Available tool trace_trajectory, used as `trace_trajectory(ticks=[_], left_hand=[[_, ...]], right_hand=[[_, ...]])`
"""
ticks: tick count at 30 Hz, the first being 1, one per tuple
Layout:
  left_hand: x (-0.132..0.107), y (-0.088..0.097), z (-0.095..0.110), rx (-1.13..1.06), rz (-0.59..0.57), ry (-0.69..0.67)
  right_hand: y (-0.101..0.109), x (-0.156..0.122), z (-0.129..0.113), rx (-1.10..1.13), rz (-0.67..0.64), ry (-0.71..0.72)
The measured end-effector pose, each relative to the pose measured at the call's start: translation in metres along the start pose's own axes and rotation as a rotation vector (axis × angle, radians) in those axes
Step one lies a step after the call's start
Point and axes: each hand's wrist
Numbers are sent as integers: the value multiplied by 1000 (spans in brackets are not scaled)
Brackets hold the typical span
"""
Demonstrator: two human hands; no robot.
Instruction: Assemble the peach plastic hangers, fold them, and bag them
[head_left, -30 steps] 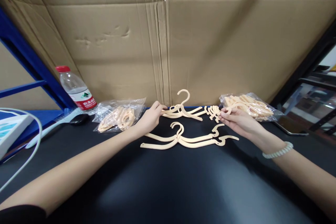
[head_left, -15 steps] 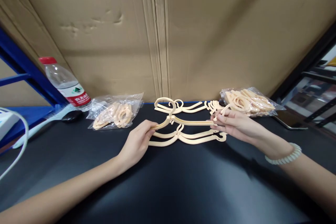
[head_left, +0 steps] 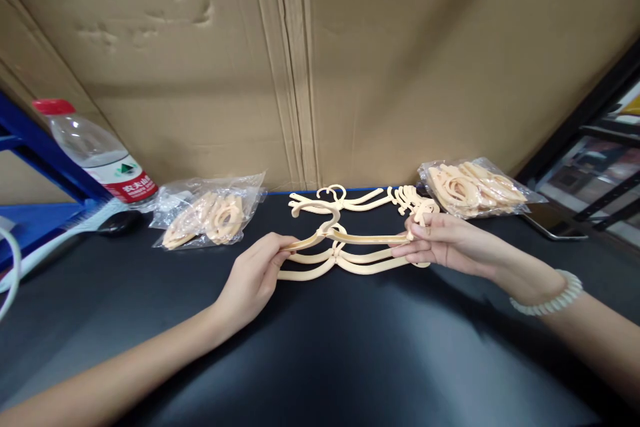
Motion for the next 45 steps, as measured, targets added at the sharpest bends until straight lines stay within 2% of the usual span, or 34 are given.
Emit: trace_trajectory(ticks=[7,12,19,23,29,32,35,39,42,45], left_hand=[[0,1,0,5,-1,-5],[-1,0,-2,-20,2,15],[0,1,-1,-36,-1,32],[-2,1,0,-40,-15,44],[-3,1,-1,-46,-32,216],[2,4,0,-26,-21,232],[9,11,4,13,-47,199],[15,23,12,156,-127,140],[15,30,19,263,-250,47],[12,33,27,358,-404,-60]], right_hand=[[-1,3,8,-72,79,128],[-11,5,12,-125,176,276],[-21,6,15,-151,315,392],[-21,9,19,-132,326,475],[-23,11,25,-170,297,670],[-19,8,18,-167,303,743],[-8,2,4,-180,357,691],[11,-4,-18,-342,391,606],[28,-8,-32,-535,312,523],[40,-12,-41,-804,137,418]])
Point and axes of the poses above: each hand's wrist, its own x-axis towards the middle knuckle, its own y-axis out of the back of the hand, z = x × y, and after that the axes turned 9 degrees about z, right-handed
